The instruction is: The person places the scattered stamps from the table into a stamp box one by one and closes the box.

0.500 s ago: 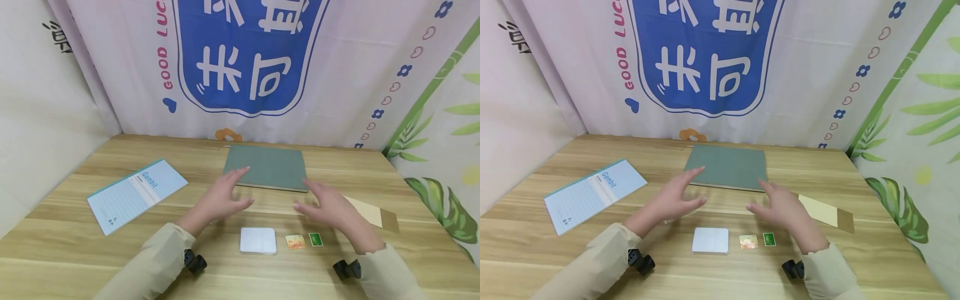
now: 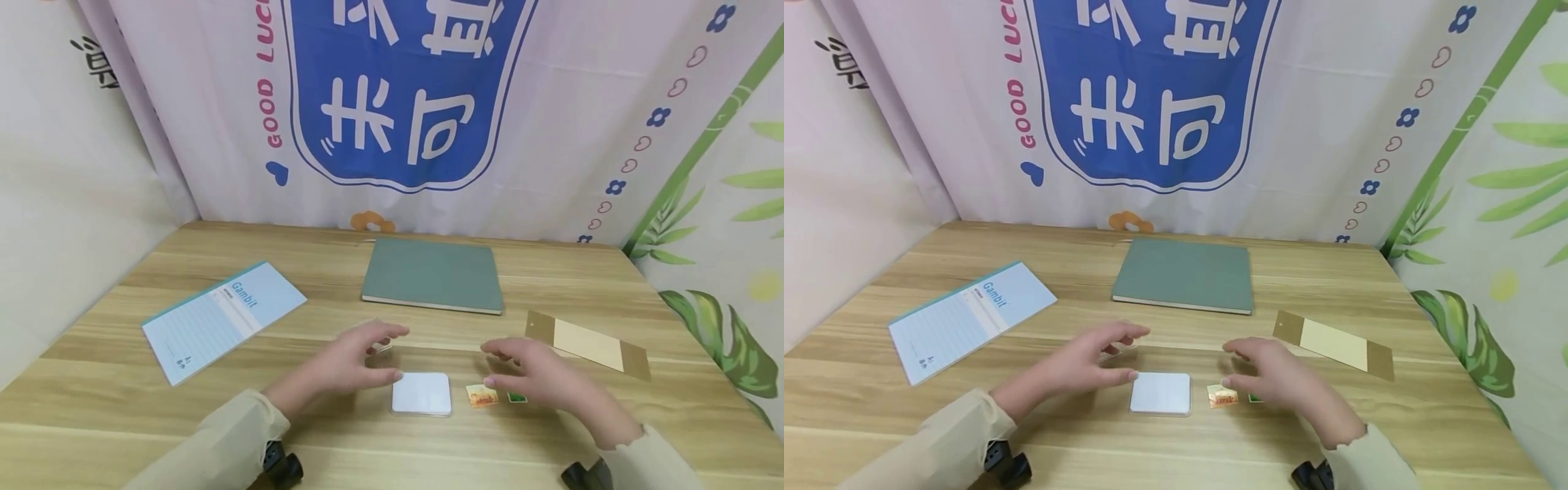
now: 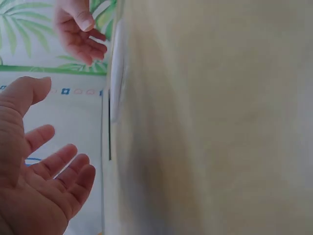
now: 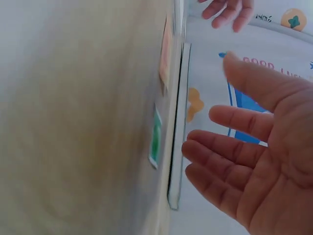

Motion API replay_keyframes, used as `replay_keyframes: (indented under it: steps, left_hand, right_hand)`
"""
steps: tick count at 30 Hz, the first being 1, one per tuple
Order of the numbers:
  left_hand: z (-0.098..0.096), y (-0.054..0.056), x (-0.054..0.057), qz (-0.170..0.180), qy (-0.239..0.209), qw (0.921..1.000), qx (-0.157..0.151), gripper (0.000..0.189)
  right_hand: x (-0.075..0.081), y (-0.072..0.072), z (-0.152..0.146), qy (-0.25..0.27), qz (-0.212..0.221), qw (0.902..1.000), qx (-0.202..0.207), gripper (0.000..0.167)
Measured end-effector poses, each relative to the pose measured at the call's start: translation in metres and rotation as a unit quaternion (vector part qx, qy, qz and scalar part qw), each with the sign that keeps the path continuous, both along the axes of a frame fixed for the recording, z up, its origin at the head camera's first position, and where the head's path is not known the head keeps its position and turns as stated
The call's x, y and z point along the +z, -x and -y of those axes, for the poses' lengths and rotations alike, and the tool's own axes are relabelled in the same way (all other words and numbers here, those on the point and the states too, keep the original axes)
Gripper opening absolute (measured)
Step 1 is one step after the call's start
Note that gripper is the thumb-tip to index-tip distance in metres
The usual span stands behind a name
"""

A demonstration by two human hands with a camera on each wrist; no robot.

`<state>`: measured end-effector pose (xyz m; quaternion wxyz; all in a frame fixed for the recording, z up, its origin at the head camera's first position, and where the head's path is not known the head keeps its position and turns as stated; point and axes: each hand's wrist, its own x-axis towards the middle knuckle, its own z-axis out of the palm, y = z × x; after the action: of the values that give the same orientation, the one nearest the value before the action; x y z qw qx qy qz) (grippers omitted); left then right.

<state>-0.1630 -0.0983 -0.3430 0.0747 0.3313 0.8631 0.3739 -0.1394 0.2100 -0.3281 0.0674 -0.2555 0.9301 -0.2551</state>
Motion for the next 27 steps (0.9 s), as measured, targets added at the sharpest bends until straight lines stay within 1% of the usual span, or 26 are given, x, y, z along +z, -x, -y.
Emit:
replay_keyframes:
  steps: [3, 6, 8, 12, 16, 22, 27]
  left_hand:
    - [0.004, -0.007, -0.005, 0.011, 0.004, 0.9998, -0.013, 0.055]
    - [0.005, -0.014, -0.008, 0.025, 0.009, 0.9995, -0.016, 0.054]
    - [0.004, -0.016, -0.010, 0.023, 0.008, 0.9995, -0.018, 0.053]
    - [0.000, -0.021, -0.015, 0.028, 0.000, 0.9995, -0.013, 0.052]
    - [-0.003, -0.024, -0.020, 0.035, -0.006, 0.9994, 0.000, 0.054]
    - [-0.005, -0.028, -0.025, 0.008, 0.018, 0.9996, 0.019, 0.054]
    - [-0.006, -0.029, -0.029, -0.006, 0.032, 0.9989, 0.033, 0.052]
  right_hand:
    - [-0.004, -0.003, 0.000, 0.010, -0.003, 0.9997, 0.021, 0.049]
    - [-0.006, -0.005, 0.001, 0.021, -0.001, 0.9991, 0.036, 0.044]
    - [-0.008, -0.006, 0.002, 0.027, 0.005, 0.9987, 0.043, 0.041]
    - [-0.015, -0.008, 0.004, 0.035, 0.018, 0.9982, 0.045, 0.036]
    - [-0.020, -0.009, 0.005, 0.043, 0.015, 0.9979, 0.045, 0.031]
    - [-0.026, -0.009, 0.007, 0.055, 0.000, 0.9978, 0.036, 0.023]
    - [-0.030, -0.007, 0.008, 0.057, -0.031, 0.9969, 0.044, 0.016]
